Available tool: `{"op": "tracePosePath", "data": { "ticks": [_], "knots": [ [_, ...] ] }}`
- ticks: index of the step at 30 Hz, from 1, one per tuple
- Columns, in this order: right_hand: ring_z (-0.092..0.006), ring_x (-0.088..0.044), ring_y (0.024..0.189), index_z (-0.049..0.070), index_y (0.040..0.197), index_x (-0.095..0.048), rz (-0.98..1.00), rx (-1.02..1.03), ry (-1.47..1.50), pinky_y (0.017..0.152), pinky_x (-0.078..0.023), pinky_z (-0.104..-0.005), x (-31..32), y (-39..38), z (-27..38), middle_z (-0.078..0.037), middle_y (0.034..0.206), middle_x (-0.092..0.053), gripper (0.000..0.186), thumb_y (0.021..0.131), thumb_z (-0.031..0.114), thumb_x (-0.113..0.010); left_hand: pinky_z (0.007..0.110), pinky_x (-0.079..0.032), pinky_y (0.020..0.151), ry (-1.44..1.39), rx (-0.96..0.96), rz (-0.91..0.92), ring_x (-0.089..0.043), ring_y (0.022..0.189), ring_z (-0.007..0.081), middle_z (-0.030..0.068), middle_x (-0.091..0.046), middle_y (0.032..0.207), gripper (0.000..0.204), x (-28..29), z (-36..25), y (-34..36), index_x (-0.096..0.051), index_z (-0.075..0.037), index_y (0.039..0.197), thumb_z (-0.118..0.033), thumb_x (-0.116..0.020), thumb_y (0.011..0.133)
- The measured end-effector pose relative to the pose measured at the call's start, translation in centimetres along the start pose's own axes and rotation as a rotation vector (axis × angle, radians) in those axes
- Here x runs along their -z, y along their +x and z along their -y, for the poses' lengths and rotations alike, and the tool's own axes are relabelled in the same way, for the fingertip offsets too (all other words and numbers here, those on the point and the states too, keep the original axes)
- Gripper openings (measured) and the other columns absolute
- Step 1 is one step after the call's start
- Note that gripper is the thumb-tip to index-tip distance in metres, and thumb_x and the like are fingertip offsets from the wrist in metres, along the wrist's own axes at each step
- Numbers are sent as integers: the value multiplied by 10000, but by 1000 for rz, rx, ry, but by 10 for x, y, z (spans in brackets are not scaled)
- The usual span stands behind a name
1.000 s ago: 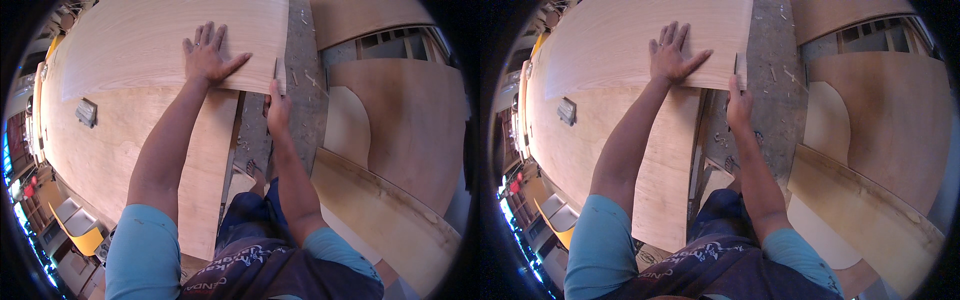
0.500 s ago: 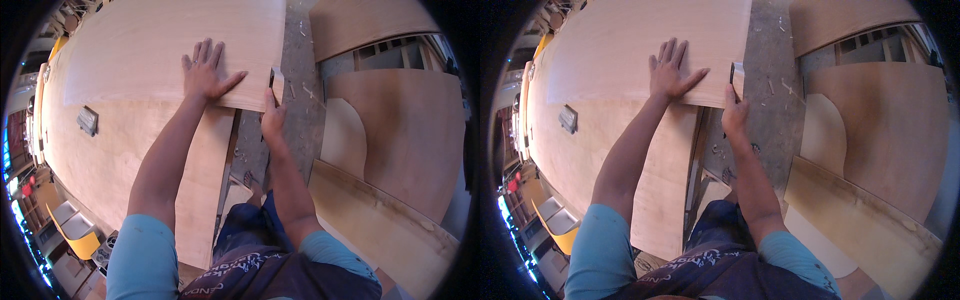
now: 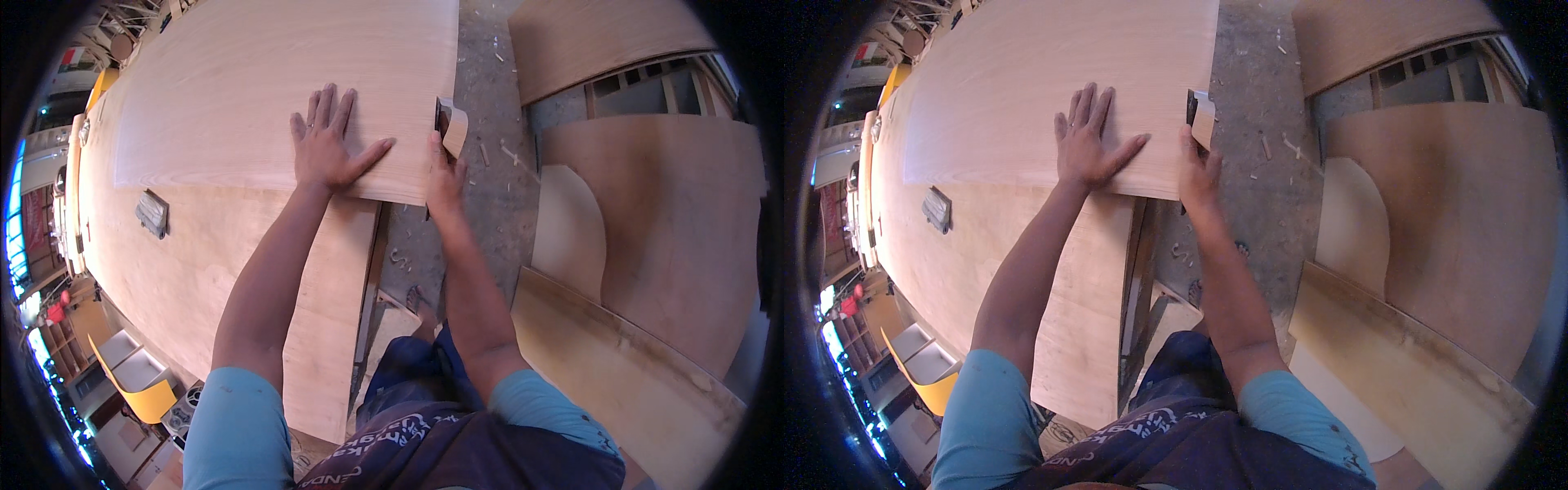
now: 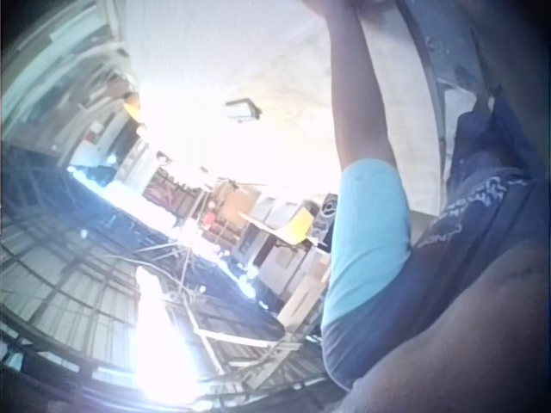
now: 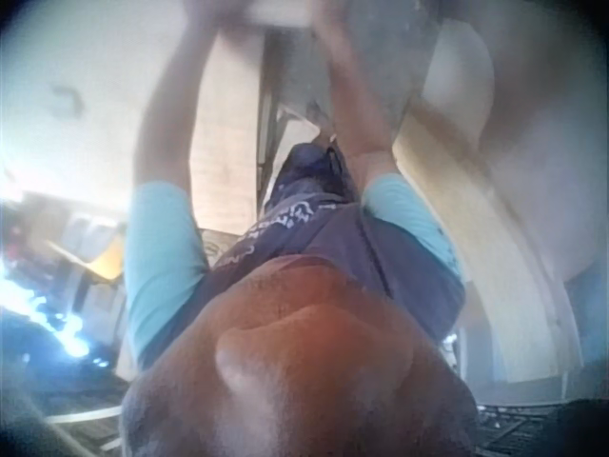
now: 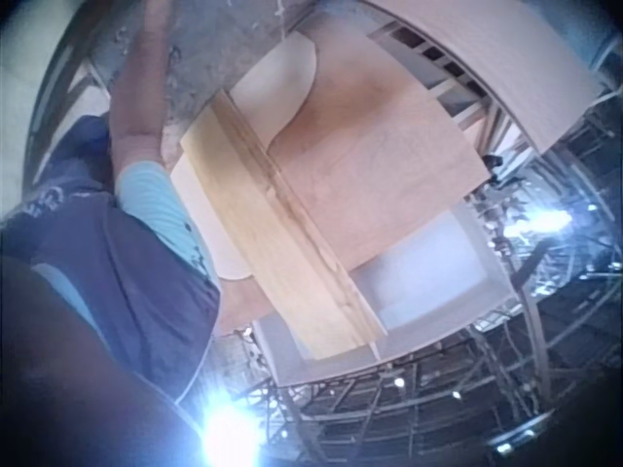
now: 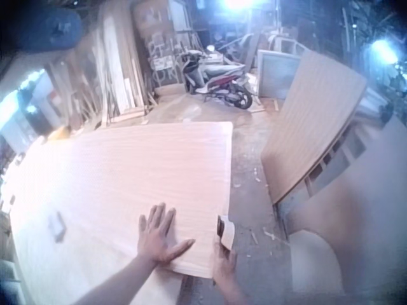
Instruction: The person sands the surface of a wood panel with a sanding block and then uses a utility knife to trim excess laminate material from the edges.
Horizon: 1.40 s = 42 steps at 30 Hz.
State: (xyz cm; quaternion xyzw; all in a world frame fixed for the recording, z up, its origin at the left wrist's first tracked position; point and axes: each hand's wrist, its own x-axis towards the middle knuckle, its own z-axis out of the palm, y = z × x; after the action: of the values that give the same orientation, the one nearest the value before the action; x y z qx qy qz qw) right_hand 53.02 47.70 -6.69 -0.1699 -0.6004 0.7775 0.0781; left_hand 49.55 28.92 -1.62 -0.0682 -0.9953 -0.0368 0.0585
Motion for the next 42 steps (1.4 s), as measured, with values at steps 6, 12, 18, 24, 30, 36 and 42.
{"op": "tracePosePath", "data": {
  "ticks": [6, 12, 18, 24, 30, 36, 42],
  "knots": [
    [-213, -640, 1160, -49, 1292, -655, 71, 119, -30, 998, -486, -387, -4, 57, -2, -142, 1244, -710, 455, 1080, 353, -630, 670, -148, 1252, -14, 0, 42, -208, 1614, 367, 185, -289, 1723, 1101, 3, -5, 6, -393, -143, 1639, -852, -604, 824],
    [-281, -581, 1308, -27, 1424, -585, 76, 85, -153, 1111, -429, -416, -18, 92, 11, -178, 1404, -636, 522, 1096, 379, -587, 695, -178, 1228, -27, 1, 47, -241, 1602, 384, 183, -294, 1719, 1067, 6, -2, 6, -394, -139, 1635, -770, -685, 826],
    [-309, -652, 1237, -3, 1388, -608, 41, 202, -199, 1047, -486, -438, -26, 147, -11, -180, 1317, -698, 501, 1079, 392, -601, 711, -179, 1219, -38, 1, 76, -226, 1604, 405, 183, -284, 1724, 1071, 11, -6, 11, -385, -143, 1642, -741, -715, 816],
    [-307, -635, 1262, 1, 1388, -616, 99, 209, -168, 1059, -476, -431, -37, 191, 1, -187, 1339, -683, 492, 1093, 393, -574, 714, -148, 1220, -65, 10, 89, -214, 1603, 420, 217, -282, 1715, 1100, 10, -5, 12, -407, -116, 1627, -775, -702, 798],
    [-314, -621, 1263, -2, 1398, -618, 122, 241, -363, 1065, -458, -443, -47, 218, 45, -192, 1343, -674, 482, 1127, 381, -507, 731, -155, 1209, -62, 23, 131, -201, 1604, 431, 214, -268, 1719, 1101, 14, -5, 14, -390, -118, 1635, -768, -703, 804],
    [-305, -606, 1255, -20, 1442, -590, 80, 359, -274, 1086, -435, -439, -57, 247, 68, -201, 1340, -669, 522, 1141, 390, -473, 733, -135, 1216, -71, 17, 163, -173, 1614, 428, 211, -241, 1730, 1128, 15, -8, 21, -359, -132, 1652, -783, -700, 797],
    [-300, -617, 1217, -19, 1422, -604, 119, 372, -185, 1071, -442, -425, -70, 279, 81, -206, 1294, -687, 469, 1133, 334, -493, 737, -119, 1218, -88, 33, 172, -151, 1623, 421, 209, -231, 1735, 1148, 14, -3, 18, -336, -152, 1666, -792, -703, 787]
  ]
}}
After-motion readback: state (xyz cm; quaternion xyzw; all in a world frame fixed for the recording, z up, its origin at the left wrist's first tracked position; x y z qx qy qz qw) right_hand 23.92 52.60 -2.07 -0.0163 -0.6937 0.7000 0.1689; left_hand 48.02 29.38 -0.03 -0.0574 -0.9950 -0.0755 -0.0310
